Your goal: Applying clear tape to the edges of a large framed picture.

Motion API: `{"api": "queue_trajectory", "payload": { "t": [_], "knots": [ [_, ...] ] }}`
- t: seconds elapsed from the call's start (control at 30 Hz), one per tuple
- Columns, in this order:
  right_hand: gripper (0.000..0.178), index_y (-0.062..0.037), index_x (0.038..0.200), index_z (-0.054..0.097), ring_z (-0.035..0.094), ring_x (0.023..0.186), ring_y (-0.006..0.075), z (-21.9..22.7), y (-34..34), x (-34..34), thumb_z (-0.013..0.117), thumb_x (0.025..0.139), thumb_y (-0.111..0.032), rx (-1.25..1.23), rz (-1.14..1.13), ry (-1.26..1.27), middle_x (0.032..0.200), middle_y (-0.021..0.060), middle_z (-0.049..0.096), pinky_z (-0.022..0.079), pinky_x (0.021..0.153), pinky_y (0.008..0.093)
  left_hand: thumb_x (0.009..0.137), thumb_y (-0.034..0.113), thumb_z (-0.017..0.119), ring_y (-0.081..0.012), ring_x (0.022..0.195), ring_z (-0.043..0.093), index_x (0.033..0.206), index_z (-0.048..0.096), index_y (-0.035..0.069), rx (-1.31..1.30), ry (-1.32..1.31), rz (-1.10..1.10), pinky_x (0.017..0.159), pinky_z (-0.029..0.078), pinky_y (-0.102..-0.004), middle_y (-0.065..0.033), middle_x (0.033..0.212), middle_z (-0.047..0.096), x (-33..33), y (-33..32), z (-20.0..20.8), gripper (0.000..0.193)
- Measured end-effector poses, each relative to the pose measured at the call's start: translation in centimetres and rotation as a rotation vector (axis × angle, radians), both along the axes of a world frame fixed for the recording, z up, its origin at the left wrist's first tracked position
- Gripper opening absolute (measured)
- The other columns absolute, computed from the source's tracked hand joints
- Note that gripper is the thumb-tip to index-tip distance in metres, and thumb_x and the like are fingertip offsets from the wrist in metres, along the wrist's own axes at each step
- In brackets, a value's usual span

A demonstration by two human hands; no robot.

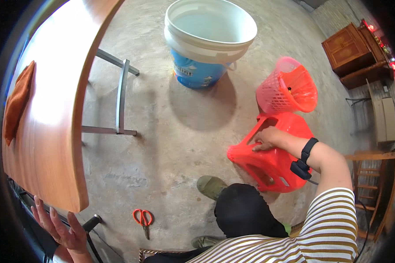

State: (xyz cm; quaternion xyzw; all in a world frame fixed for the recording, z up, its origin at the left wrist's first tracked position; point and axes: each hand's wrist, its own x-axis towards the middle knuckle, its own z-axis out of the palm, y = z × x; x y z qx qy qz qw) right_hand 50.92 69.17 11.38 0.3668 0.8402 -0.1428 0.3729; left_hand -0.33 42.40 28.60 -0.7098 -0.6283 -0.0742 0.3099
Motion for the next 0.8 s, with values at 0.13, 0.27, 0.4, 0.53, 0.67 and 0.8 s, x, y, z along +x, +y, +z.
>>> {"api": "queue_trajectory", "payload": {
  "t": [0.13, 0.27, 0.4, 0.53, 0.67, 0.8],
  "knots": [
    [0.054, -0.0114, 0.096, 0.064, 0.059, 0.087, 0.0303, -2.7, -2.0, 1.0, 0.064, 0.064, -0.055, -0.287, -0.098, -0.003, 0.089, 0.0128, 0.063, 0.047, 0.072, 0.0369, 0.088, 0.013, 0.046, -0.0380, 0.119, 0.038, 0.123, 0.037, 0.006, -0.004, -0.017, -0.044, 0.099, 0.025, -0.0535, -0.0206, 0.128, 0.037, 0.2, 0.0, 0.2, 0.037],
    [0.048, -0.0063, 0.090, 0.065, 0.060, 0.080, 0.0318, -2.7, -5.8, 1.6, 0.057, 0.073, -0.051, -0.254, -0.107, -0.022, 0.087, 0.0162, 0.063, 0.047, 0.070, 0.0395, 0.087, 0.015, 0.047, -0.0380, 0.118, 0.039, 0.122, 0.039, 0.007, -0.027, -0.037, -0.012, 0.098, 0.025, -0.0541, -0.0209, 0.128, 0.038, 0.8, 0.4, 0.2, 0.037],
    [0.033, -0.0044, 0.080, 0.066, 0.060, 0.071, 0.0338, -4.1, -9.3, 2.5, 0.053, 0.079, -0.035, -0.240, -0.246, 0.121, 0.075, 0.0187, 0.062, 0.047, 0.066, 0.0411, 0.079, 0.017, 0.057, -0.0344, 0.109, 0.048, 0.098, 0.056, 0.013, -0.006, -0.178, 0.019, 0.098, 0.025, -0.0545, -0.0174, 0.120, 0.047, 1.7, -0.2, 0.5, 0.019],
    [0.028, -0.0037, 0.076, 0.064, 0.059, 0.071, 0.0344, -3.1, -9.3, 1.8, 0.052, 0.081, -0.028, -0.208, -0.138, 0.126, 0.072, 0.0172, 0.061, 0.046, 0.070, 0.0391, 0.077, 0.016, 0.059, -0.0263, 0.107, 0.051, 0.100, 0.059, 0.023, -0.016, -0.253, 0.071, 0.101, 0.024, -0.0475, -0.0096, 0.121, 0.049, 2.1, 0.2, 0.9, 0.024],
    [0.019, -0.0071, 0.092, 0.061, 0.058, 0.083, 0.0267, -4.8, -9.1, 3.1, 0.047, 0.085, -0.017, -0.241, -0.030, 0.064, 0.090, 0.0158, 0.061, 0.043, 0.078, 0.0342, 0.071, 0.009, 0.063, -0.0316, 0.112, 0.047, 0.102, 0.056, 0.017, -0.007, -0.281, 0.089, 0.100, 0.023, -0.0453, -0.0173, 0.125, 0.044, 1.6, -1.4, -0.5, 0.033],
    [0.025, -0.0063, 0.102, 0.055, 0.058, 0.082, 0.0345, -12.7, -3.6, 11.8, 0.046, 0.083, -0.020, -0.578, -0.255, 0.115, 0.089, 0.0169, 0.061, 0.042, 0.076, 0.0452, 0.069, 0.008, 0.062, -0.0281, 0.115, 0.045, 0.111, 0.053, 0.018, -0.057, -0.295, 0.284, 0.101, 0.020, -0.0407, -0.0143, 0.128, 0.042, 2.0, -8.8, -1.7, 0.045]
  ]
}}
